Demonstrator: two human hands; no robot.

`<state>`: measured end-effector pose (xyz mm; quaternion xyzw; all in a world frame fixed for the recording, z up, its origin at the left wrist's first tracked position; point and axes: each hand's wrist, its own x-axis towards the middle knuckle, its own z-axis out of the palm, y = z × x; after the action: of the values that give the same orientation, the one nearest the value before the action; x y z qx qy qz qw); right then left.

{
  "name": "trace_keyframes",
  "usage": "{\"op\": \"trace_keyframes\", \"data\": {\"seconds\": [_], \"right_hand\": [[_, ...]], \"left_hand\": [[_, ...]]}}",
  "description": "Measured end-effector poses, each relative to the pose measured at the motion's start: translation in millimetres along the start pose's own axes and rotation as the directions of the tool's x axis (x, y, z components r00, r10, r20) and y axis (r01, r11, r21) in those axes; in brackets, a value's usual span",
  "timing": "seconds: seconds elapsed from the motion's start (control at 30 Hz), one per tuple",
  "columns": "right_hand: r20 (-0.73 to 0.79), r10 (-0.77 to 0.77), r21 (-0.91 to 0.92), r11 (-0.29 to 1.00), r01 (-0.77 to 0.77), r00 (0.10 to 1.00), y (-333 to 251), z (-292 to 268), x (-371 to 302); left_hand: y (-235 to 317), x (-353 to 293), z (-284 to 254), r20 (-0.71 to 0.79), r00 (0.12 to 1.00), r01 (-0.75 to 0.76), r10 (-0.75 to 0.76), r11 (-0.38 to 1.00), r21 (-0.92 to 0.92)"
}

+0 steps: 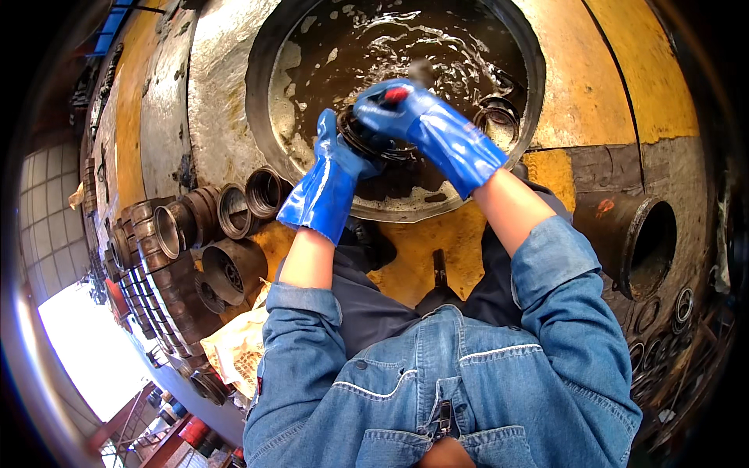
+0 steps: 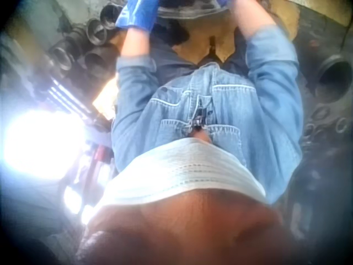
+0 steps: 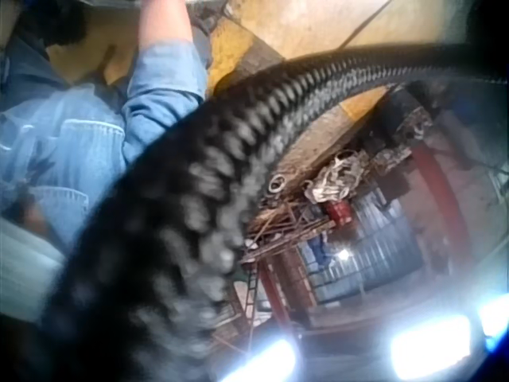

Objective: The person cleans metal rings in a container of liquid using a brush and then places them into a bucket.

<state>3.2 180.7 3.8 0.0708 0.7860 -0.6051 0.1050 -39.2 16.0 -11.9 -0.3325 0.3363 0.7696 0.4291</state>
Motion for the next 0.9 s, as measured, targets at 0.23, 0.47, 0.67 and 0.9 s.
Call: {"op": "trace_keyframes", "data": {"seconds": [0.23, 0.47, 0.67, 0.9], "right_hand": [[0.171, -0.221, -0.143, 0.959, 0.246, 0.96, -13, 9, -38], [0.321, 0.002, -0.336, 0.935, 0.111, 0.947, -20, -20, -66], [-0.008, 0.257, -0.55, 0.806, -0.218, 0.966, -5, -37, -55], [-0.117, 0.31, 0.069, 0.95, -0.304, 0.944, -15, -41, -31]], "left_hand": [[11, 11, -35, -0.04, 0.955, -0.281, 0.293, 0.942, 0.181], [9, 4, -19, -0.023, 0.997, -0.066, 0.068, 0.994, 0.09], [0, -9, -39, 0.272, 0.942, -0.315, 0.198, 0.806, 0.502], [-3, -31, -35, 0.285, 0.921, -0.39, 0.267, 0.618, 0.682]]}}
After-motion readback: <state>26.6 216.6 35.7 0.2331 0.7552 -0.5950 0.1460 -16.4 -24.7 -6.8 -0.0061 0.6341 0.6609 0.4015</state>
